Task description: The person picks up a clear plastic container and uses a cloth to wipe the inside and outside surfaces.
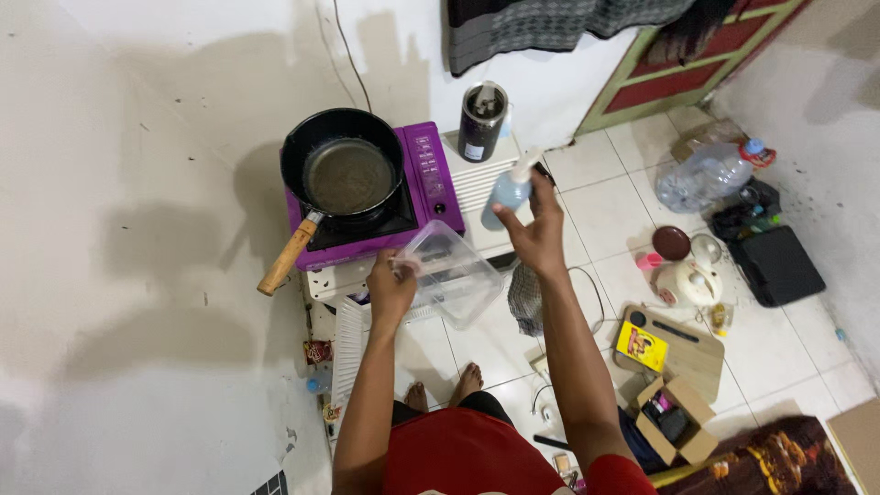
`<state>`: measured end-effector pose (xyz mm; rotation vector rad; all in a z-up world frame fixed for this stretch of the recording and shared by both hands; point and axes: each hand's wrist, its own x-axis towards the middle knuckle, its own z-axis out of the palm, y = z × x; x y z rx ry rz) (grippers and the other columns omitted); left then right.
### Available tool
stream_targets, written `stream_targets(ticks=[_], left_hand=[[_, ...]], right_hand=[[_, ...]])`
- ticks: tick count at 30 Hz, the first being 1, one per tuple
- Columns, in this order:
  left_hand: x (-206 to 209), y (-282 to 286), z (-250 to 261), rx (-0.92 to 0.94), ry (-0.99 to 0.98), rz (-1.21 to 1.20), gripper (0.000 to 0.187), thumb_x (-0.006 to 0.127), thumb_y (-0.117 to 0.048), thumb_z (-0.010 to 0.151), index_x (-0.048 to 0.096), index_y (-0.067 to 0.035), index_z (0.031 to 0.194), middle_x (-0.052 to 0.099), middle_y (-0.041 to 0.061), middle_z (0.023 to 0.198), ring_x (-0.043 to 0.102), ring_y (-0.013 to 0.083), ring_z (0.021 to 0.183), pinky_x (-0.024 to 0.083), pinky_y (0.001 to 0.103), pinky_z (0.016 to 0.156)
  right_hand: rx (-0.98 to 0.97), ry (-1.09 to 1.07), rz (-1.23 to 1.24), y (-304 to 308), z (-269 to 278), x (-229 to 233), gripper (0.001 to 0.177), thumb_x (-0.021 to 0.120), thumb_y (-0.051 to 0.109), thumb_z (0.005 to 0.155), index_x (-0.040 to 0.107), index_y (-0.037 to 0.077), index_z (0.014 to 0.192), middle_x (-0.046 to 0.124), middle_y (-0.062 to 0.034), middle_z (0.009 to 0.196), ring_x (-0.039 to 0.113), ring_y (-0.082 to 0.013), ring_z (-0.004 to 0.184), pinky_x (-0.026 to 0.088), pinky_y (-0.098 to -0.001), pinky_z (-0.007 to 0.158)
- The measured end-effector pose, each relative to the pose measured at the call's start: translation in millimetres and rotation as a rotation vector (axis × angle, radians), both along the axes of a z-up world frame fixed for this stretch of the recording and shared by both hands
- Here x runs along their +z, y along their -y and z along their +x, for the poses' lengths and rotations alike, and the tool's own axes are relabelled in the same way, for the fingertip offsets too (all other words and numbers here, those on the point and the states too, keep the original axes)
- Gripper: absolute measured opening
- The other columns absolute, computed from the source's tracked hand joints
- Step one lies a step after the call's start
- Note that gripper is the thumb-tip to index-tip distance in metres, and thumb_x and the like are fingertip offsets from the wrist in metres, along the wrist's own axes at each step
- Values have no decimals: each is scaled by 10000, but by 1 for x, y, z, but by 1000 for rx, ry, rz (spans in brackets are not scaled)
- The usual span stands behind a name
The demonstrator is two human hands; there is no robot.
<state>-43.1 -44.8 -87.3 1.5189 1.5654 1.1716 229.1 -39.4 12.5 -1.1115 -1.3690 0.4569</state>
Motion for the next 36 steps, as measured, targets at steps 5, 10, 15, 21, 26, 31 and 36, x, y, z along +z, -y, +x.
stream_targets(ticks=[5, 10, 15, 21, 26, 31, 36], left_hand=[[25, 2, -13, 50, 321, -346, 327, 631, 84, 910, 642, -33, 1215, 771, 138, 1064, 835, 232, 844, 666, 294, 626], [40, -2, -11, 101, 452, -341, 214, 614, -104, 1046, 657, 29, 1208, 744, 140, 1018, 828, 266, 745, 698, 312, 609], [39, -7, -7, 134, 451, -344, 318, 666, -271, 1051, 719, 18, 1174, 739, 127, 906, 808, 222, 700, 670, 292, 552], [37, -14, -6, 135, 450, -311, 447, 700, -385, 1047, 730, 56, 1116, 722, 108, 858, 777, 211, 664, 628, 269, 511], [31, -16, -5, 140, 402, -313, 428, 691, -382, 1039, 732, 22, 1176, 725, 103, 833, 749, 190, 629, 608, 274, 482], [33, -21, 0, 143, 379, -308, 432, 705, -379, 1052, 750, 27, 1192, 727, 85, 841, 678, 160, 590, 543, 247, 459], [47, -17, 5, 80, 390, -380, 460, 599, -449, 1067, 743, -28, 1185, 701, 42, 832, 768, 190, 571, 487, 252, 437]], right_hand=[[-9, 121, -68, -63, -13, -22, 718, 903, 134, 952, 524, -51, 1532, 733, -222, 1359, 749, -287, 1273, 613, -404, 1091], [-93, 208, -211, -106, -16, -60, 753, 939, 121, 852, 560, -48, 1481, 727, -257, 1333, 759, -365, 1183, 636, -419, 994], [-92, 217, -183, -127, -12, -92, 756, 965, 109, 833, 574, -54, 1459, 721, -265, 1342, 754, -365, 1198, 639, -432, 997], [-62, 200, -251, -123, -14, -84, 728, 965, 98, 813, 595, -33, 1426, 727, -236, 1346, 753, -345, 1211, 677, -428, 941], [-40, 198, -334, -114, -13, -76, 749, 963, 89, 779, 590, -29, 1418, 715, -231, 1368, 746, -364, 1200, 697, -408, 851], [-27, 299, -337, -96, -8, -76, 756, 984, 112, 780, 590, -37, 1408, 661, -256, 1408, 711, -378, 1222, 698, -394, 853], [-43, 309, -319, -83, -9, -78, 712, 987, 133, 772, 627, -17, 1368, 732, -228, 1331, 760, -353, 1185, 667, -423, 890]])
